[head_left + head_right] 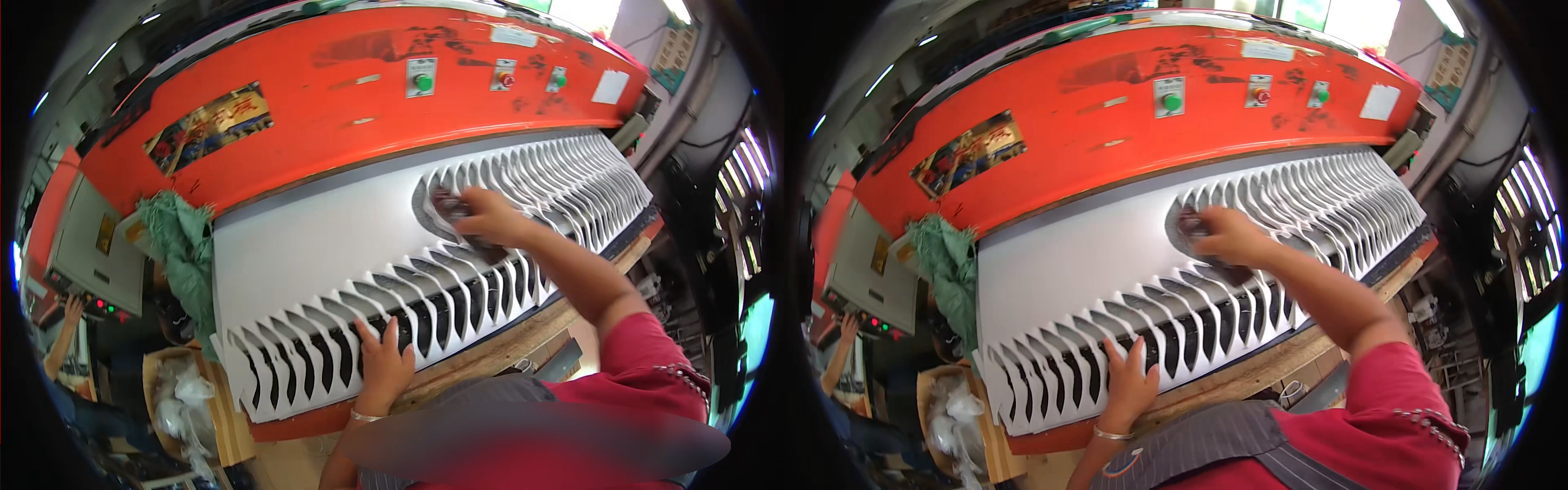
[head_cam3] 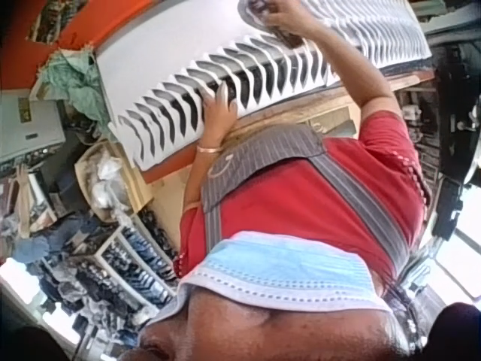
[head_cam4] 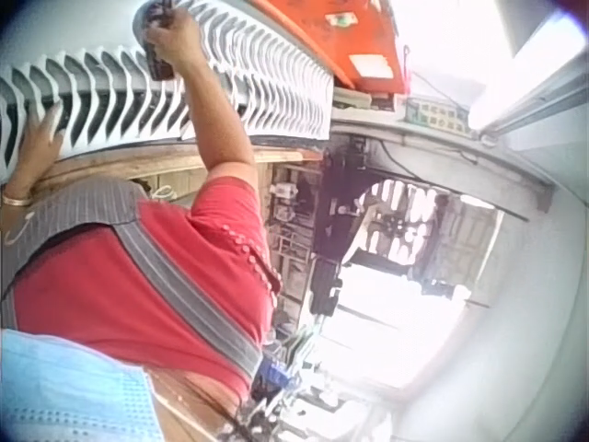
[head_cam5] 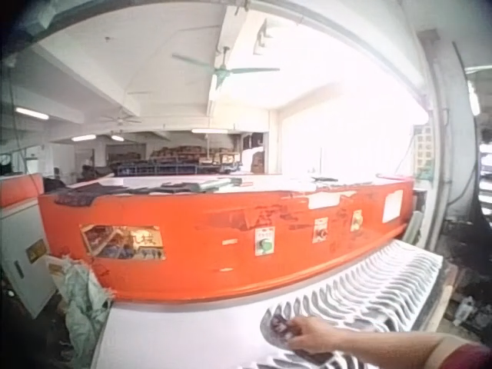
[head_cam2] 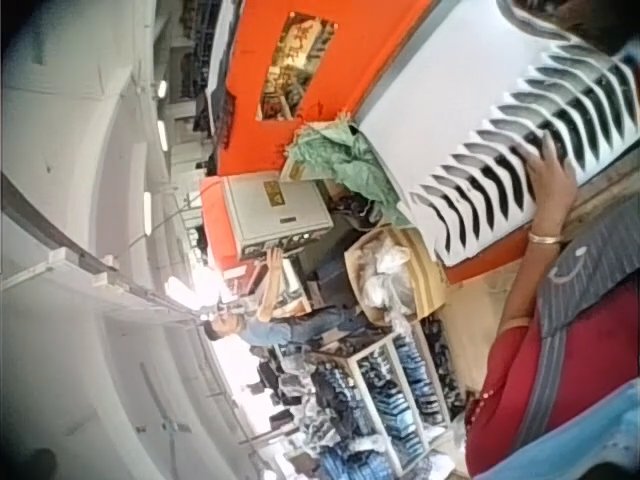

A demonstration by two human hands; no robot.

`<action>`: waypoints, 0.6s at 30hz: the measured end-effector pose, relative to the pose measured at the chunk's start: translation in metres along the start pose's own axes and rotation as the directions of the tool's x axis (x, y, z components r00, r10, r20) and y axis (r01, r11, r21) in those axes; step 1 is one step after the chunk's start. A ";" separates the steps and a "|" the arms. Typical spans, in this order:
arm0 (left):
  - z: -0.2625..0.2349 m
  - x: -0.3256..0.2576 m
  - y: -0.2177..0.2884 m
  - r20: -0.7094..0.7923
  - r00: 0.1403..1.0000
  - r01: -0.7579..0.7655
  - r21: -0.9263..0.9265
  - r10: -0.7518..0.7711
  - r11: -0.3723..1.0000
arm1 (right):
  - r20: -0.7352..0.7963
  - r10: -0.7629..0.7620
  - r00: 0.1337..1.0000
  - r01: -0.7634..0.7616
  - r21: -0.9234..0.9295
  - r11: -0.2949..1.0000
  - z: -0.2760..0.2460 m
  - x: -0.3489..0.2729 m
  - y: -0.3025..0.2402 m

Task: Feeding shoe components into a machine for stamping or processing.

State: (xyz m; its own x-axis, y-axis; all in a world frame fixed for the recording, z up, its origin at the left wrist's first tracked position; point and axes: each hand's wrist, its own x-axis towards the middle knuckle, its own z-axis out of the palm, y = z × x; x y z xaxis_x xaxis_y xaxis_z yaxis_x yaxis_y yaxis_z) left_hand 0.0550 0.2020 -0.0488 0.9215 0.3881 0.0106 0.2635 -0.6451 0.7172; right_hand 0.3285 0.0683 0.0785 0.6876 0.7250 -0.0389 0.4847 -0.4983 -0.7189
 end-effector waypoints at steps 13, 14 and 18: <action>-0.038 0.135 -0.031 -0.100 0.995 -0.045 -0.278 0.018 0.960 | -0.273 -0.294 0.916 0.275 -0.104 0.956 0.089 0.028 0.044; -0.032 0.158 -0.033 -0.146 0.989 -0.077 -0.315 0.031 0.946 | -0.282 -0.296 0.913 0.232 -0.238 0.943 0.089 0.019 0.053; 0.003 0.245 -0.027 -0.170 0.973 0.046 -0.531 -0.159 0.846 | -0.240 -0.177 0.954 0.145 -0.145 0.979 0.098 0.016 0.074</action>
State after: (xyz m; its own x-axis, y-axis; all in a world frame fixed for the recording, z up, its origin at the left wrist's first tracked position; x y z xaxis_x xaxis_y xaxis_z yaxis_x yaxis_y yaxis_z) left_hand 0.2744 0.3127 -0.0677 0.8062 0.5914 0.0146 0.1136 -0.1791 0.9773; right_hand 0.3228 0.0898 -0.0434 0.7005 0.6659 0.2567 0.6524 -0.4517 -0.6085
